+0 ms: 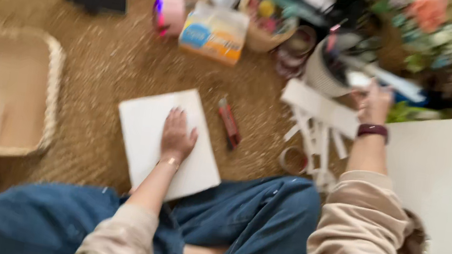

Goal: The person cuts white foam blocks using a box cutter, applies adhesive tape to the blocks, and arranges them inside a wicker basket.

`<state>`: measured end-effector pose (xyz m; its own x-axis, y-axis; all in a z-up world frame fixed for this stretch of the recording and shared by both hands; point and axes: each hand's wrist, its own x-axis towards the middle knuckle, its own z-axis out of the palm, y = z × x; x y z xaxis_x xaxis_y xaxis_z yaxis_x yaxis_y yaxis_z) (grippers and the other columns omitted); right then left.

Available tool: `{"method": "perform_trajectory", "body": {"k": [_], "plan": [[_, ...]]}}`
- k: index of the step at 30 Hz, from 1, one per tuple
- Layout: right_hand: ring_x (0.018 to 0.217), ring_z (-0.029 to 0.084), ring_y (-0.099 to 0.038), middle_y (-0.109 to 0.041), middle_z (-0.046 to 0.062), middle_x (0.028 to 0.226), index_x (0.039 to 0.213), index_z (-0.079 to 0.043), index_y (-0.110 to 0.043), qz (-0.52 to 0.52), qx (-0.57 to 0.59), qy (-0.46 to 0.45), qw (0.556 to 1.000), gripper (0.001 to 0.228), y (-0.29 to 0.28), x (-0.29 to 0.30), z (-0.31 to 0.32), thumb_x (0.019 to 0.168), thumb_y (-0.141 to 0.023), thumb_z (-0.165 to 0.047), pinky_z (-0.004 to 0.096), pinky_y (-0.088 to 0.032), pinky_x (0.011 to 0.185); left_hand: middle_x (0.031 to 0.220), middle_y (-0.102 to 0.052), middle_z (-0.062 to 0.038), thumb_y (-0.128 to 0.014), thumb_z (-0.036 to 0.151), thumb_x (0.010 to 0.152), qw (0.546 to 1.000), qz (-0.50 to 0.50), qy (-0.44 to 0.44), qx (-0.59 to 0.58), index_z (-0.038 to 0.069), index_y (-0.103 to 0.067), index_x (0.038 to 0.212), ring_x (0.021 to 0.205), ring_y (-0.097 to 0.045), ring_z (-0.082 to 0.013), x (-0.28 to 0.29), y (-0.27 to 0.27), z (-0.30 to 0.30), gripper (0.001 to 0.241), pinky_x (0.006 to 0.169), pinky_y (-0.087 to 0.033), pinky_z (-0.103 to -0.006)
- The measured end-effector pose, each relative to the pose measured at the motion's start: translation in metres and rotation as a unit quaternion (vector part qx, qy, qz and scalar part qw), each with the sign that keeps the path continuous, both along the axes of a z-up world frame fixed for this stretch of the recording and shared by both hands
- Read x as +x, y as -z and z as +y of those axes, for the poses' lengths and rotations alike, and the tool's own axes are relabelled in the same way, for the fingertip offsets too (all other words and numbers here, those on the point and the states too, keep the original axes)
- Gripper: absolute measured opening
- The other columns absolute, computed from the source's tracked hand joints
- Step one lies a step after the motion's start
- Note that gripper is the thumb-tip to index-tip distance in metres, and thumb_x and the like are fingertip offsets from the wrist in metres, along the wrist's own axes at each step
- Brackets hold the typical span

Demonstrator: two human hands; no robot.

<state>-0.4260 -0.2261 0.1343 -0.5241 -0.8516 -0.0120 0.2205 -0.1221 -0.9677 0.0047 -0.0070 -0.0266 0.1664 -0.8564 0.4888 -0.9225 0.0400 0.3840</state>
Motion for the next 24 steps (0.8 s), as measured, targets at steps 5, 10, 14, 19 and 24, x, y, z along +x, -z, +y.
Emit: {"method": "perform_trajectory", "body": {"k": [5,10,14,19,24], "plan": [[0.088,0.030,-0.065,-0.066,0.015,0.095,0.106,-0.006,-0.063,0.588,-0.073,0.037,0.805,0.036,0.060,0.043,0.050,0.074,-0.080,-0.010,0.037,-0.055,0.077,0.134,-0.047,-0.028,-0.059,0.033,0.081,1.000,0.000,-0.009,0.025,-0.008,-0.050,0.126,0.130,-0.042,-0.0406,0.001,-0.010,0.011,0.062,0.111,-0.032,-0.0470],[0.093,0.027,-0.067,-0.071,0.005,0.094,0.110,-0.018,-0.071,0.604,0.157,-0.311,0.717,0.043,0.127,0.180,0.133,0.078,-0.076,-0.045,0.039,-0.054,0.078,0.142,-0.041,-0.023,-0.048,0.037,0.089,0.992,-0.034,-0.005,0.119,-0.002,-0.044,0.136,0.136,-0.035,-0.0375,-0.008,-0.023,0.003,0.061,0.113,-0.028,-0.0459],[0.101,0.039,-0.062,-0.057,0.021,0.110,0.133,-0.003,-0.048,0.706,0.177,-0.309,0.611,0.077,0.135,0.243,0.155,0.076,-0.076,-0.047,0.052,-0.054,0.078,0.141,-0.042,-0.022,-0.051,0.038,0.087,0.992,-0.053,-0.010,0.111,-0.001,-0.046,0.134,0.135,-0.037,-0.0371,-0.003,-0.024,0.006,0.061,0.112,-0.030,-0.0454],[0.087,0.037,-0.067,-0.064,0.014,0.084,0.101,-0.005,-0.058,0.524,0.254,-0.297,0.757,0.050,0.149,0.256,0.158,0.063,-0.073,-0.035,0.051,-0.052,0.073,0.141,-0.041,-0.022,-0.052,0.037,0.087,0.992,-0.071,-0.006,0.102,0.000,-0.045,0.135,0.135,-0.037,-0.0372,-0.001,-0.023,0.002,0.061,0.112,-0.030,-0.0452],[0.066,0.018,-0.068,-0.064,0.008,0.075,0.103,-0.008,-0.059,0.030,0.186,-0.279,0.942,0.032,0.153,0.281,0.193,0.078,-0.077,-0.017,0.031,-0.058,0.053,0.140,-0.042,-0.019,-0.054,0.040,0.087,0.993,-0.075,-0.011,0.095,0.002,-0.047,0.134,0.135,-0.037,-0.0357,0.002,-0.020,0.000,0.061,0.112,-0.029,-0.0440]]}}
